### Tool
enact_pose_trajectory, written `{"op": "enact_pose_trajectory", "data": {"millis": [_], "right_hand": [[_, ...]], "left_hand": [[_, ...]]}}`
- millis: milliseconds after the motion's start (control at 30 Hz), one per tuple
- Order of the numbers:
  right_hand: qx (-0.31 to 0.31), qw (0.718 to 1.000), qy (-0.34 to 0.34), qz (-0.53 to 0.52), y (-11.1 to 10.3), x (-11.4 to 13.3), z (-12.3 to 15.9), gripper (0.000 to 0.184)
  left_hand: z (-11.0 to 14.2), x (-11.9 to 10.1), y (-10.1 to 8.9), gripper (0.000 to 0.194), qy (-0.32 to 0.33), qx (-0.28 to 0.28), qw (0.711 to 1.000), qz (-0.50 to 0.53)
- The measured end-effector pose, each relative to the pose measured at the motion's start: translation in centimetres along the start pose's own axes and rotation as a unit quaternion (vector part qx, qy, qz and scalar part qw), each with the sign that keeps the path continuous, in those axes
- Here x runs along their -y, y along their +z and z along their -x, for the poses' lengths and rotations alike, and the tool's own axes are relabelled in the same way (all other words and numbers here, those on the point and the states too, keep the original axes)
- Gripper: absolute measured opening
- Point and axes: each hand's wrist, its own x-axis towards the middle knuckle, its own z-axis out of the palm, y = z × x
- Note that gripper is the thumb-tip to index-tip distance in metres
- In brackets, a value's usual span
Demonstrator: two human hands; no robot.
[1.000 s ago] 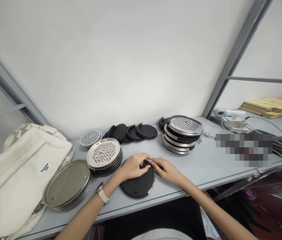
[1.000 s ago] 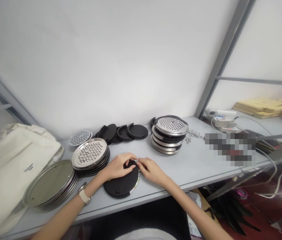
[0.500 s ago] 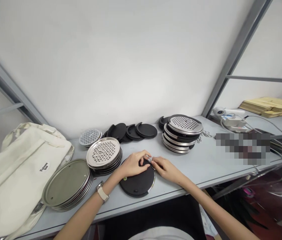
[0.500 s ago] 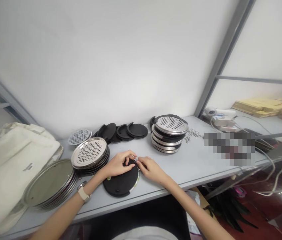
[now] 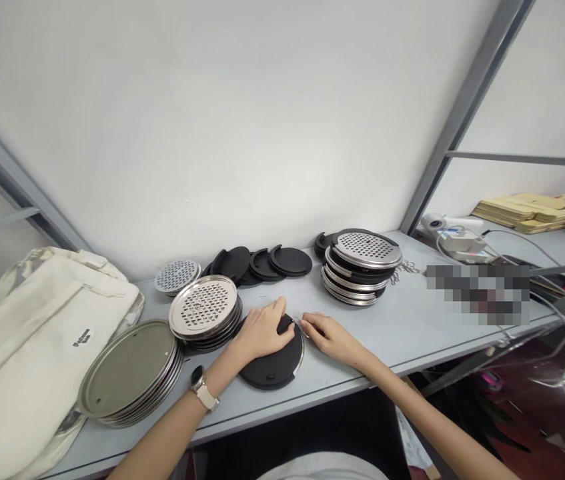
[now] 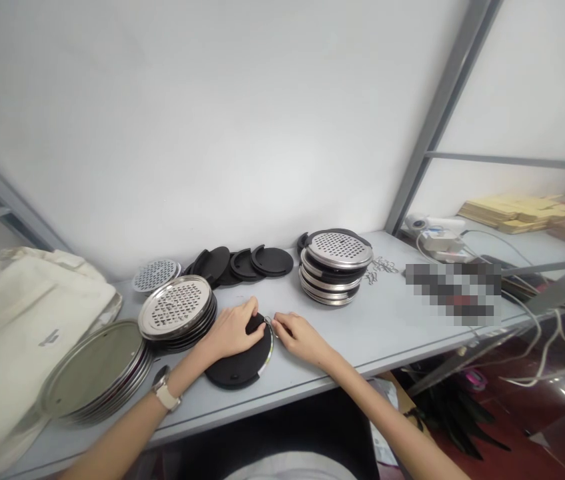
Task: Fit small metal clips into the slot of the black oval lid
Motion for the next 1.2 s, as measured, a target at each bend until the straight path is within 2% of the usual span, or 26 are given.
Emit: {"op": "enact_pose_trajectory", "data": {"millis": [167,333,433,700,900,1067,1200], "right_hand": [[0.001,1.000,0.003,0.004,0.08,-0.13,-0.01,0.033],[0.000,1.000,-0.003,0.013,0.09,-0.19,0.01,0.033],[0.003,1.000,-0.010,0.015,0.08,-0.14,0.04,0.034],[0.023,0.999,-0.037,0.009,-0.27,0.29,0.02,0.036],[0.025,0.998,-0.052,0.007,-0.31,0.28,0.05,0.037],[0.028,0.999,-0.045,0.003,-0.27,0.23,0.07,0.037],[0.021,0.999,-0.042,-0.001,-0.23,0.25,0.04,0.038]], "left_hand": [[-0.05,-0.10,-0.04,0.016,0.014,0.024,0.998,-0.053],[0.06,-0.19,-0.58,0.011,0.078,0.053,0.995,-0.034],[0.16,-0.26,-0.64,0.010,0.094,0.060,0.994,-0.018],[0.15,-0.34,-0.37,0.010,0.064,0.066,0.996,-0.006],[0.14,-0.24,-0.25,0.027,0.049,0.063,0.997,-0.015],[0.13,-0.24,-0.48,0.018,0.080,0.069,0.994,-0.007],[0.14,-0.16,-0.57,0.016,0.075,0.068,0.995,-0.001]]}}
